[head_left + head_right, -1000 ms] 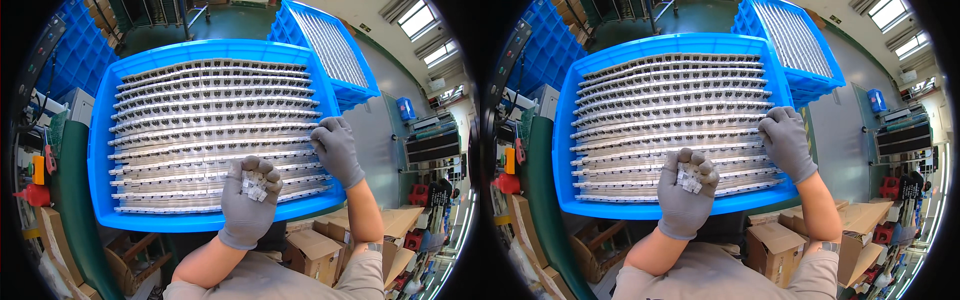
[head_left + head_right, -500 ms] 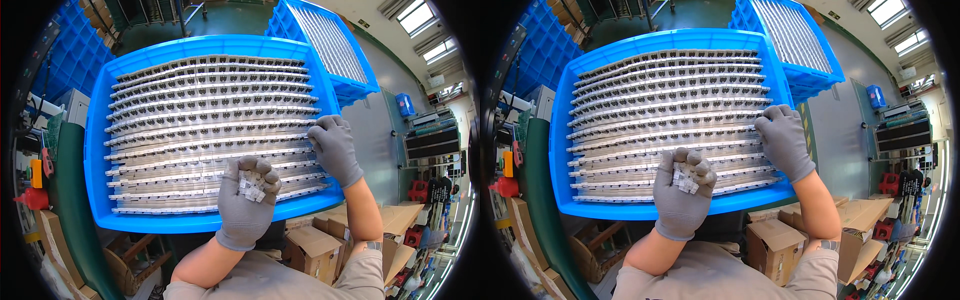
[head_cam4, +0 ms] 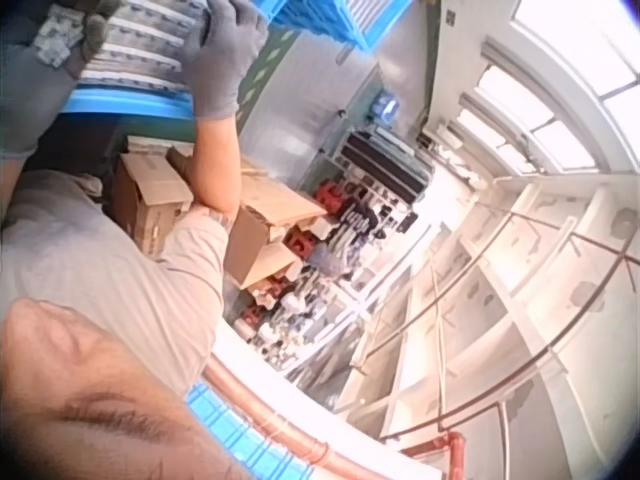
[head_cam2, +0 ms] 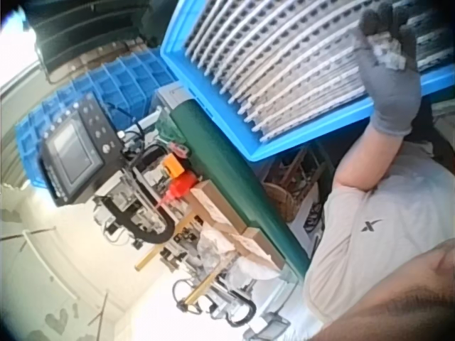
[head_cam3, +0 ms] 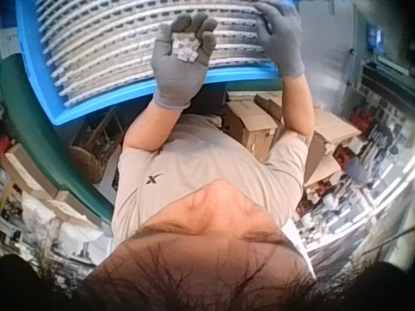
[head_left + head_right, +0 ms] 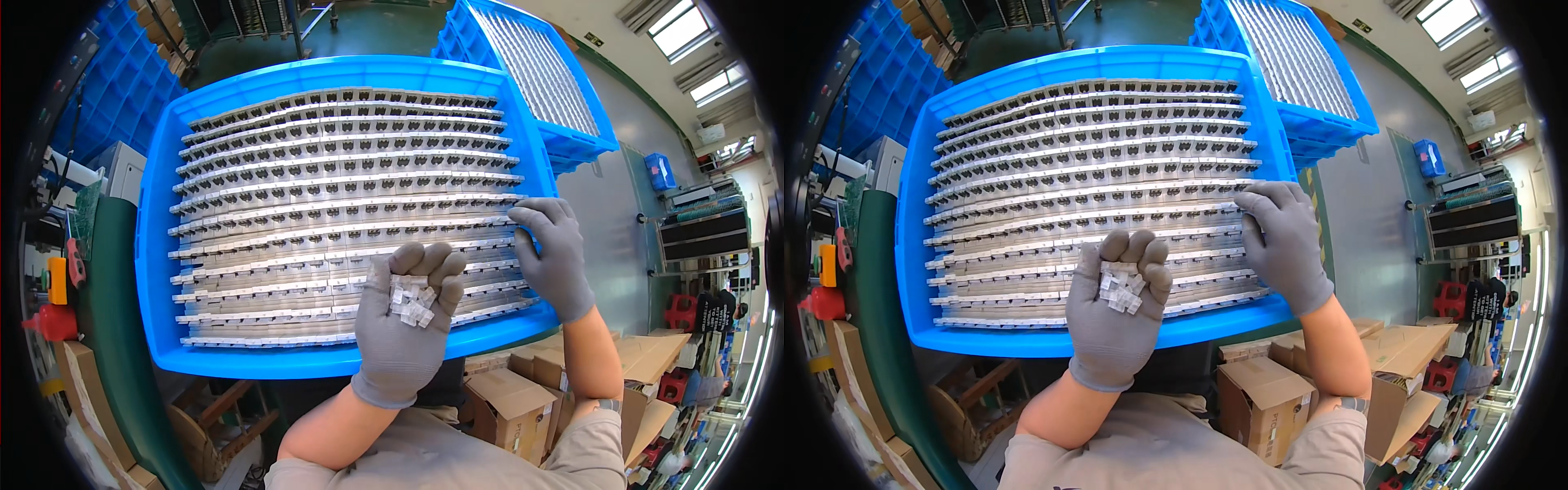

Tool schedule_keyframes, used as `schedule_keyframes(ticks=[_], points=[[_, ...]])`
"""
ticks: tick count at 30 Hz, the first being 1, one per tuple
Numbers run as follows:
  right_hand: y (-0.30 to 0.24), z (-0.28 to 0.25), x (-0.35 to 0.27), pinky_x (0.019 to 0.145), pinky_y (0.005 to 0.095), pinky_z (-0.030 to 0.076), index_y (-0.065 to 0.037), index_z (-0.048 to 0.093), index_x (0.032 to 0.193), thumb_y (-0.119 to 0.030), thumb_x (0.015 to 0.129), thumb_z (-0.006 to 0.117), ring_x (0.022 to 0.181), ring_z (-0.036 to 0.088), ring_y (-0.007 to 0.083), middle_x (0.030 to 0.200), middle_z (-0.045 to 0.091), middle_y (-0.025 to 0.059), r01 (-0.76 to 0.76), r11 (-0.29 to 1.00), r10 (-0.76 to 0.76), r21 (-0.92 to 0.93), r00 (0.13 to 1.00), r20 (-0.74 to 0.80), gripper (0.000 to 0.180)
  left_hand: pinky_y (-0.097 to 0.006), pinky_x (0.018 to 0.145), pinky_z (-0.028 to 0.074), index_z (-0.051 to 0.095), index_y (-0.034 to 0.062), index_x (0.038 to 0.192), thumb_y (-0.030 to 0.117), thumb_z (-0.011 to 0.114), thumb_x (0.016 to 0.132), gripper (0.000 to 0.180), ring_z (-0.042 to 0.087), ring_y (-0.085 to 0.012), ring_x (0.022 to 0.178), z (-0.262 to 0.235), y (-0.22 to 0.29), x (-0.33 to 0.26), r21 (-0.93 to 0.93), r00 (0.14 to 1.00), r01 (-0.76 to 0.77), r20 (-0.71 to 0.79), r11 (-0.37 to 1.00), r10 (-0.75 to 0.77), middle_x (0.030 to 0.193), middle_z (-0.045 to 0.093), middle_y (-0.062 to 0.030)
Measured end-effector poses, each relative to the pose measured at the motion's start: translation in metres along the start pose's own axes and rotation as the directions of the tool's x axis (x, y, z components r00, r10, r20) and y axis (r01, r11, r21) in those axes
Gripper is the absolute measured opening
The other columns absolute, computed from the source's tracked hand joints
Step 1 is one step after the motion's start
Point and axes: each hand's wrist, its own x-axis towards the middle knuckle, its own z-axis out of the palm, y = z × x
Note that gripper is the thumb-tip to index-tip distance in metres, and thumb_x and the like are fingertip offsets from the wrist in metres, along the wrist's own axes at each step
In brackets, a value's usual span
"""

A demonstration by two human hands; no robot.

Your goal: The person sorts small white rectangular components from a blue tray into a cardboard box. They pick up handfuls of the items, inspect them, and transfer them to the box, repeating this process throughout the clip.

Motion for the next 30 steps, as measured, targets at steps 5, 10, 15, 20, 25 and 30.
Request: schedule_keyframes(ticks=[5,10,15,20,25,30], points=[[-0.058,-0.03,-0.001,0.066,0.0375,0.055,-0.008,0.071,0.107,-0.006,0.079,0.078,0.079,0.068,0.0292,0.097,0.068,0.0095,-0.09,0.906,0.04,0.414,0.991,0.126,0.029,-0.051,0.118,0.044,0.057,0.0007,0.132,0.037,0.033,0.112,0.048,0.045,-0.0367,0.143,0.009,-0.004,0.001,0.021,0.999,-0.032,-0.032,0.999,0.032,0.147,0.052,-0.0206],[-0.085,-0.022,0.007,0.063,0.0383,0.055,-0.01,0.069,0.109,-0.008,0.078,0.079,0.075,0.068,0.0289,0.09,0.066,0.0082,0.089,0.876,-0.198,0.473,0.963,0.185,0.033,-0.051,0.125,0.03,0.048,0.0003,0.14,0.038,0.023,0.113,0.053,0.038,-0.0364,0.147,-0.002,-0.006,0.003,0.02,0.992,-0.035,0.12,0.999,0.032,0.152,0.047,-0.0204],[-0.089,-0.021,0.012,0.062,0.0392,0.054,-0.013,0.069,0.104,-0.013,0.078,0.078,0.077,0.067,0.0283,0.087,0.064,0.0066,0.111,0.922,-0.219,0.372,0.94,0.261,0.028,-0.051,0.126,0.028,0.045,-0.0004,0.142,0.038,0.022,0.113,0.054,0.038,-0.0375,0.147,0.007,-0.007,0.002,0.115,0.999,-0.034,0.025,0.993,0.031,0.152,0.045,-0.0222],[-0.089,-0.025,0.014,0.064,0.0395,0.055,-0.013,0.067,0.098,-0.014,0.08,0.078,0.079,0.068,0.0291,0.089,0.064,0.0068,0.048,0.924,-0.177,0.378,0.933,0.314,0.021,-0.049,0.126,0.028,0.044,0.0002,0.142,0.038,0.019,0.113,0.053,0.036,-0.036,0.149,0.004,-0.005,0.001,0.018,0.999,0.005,0.037,1.0,-0.005,0.153,0.044,-0.0212],[-0.089,-0.023,0.011,0.064,0.0403,0.055,-0.014,0.066,0.098,-0.014,0.08,0.078,0.077,0.068,0.0302,0.089,0.065,0.0069,0.009,0.92,-0.136,0.393,0.945,0.296,0.022,-0.049,0.125,0.03,0.044,0.001,0.141,0.038,0.021,0.113,0.052,0.038,-0.0357,0.147,0.006,-0.006,0.001,-0.001,1.0,0.006,-0.014,1.0,-0.006,0.151,0.046,-0.0207],[-0.089,-0.021,0.01,0.064,0.04,0.055,-0.014,0.065,0.097,-0.013,0.08,0.078,0.077,0.068,0.0304,0.09,0.065,0.0072,-0.006,0.918,-0.125,0.397,0.944,0.304,0.021,-0.049,0.124,0.031,0.044,0.0008,0.141,0.038,0.022,0.113,0.052,0.039,-0.0351,0.146,0.008,-0.007,0.0,0.043,0.999,-0.006,-0.047,0.999,0.008,0.15,0.046,-0.0203]])
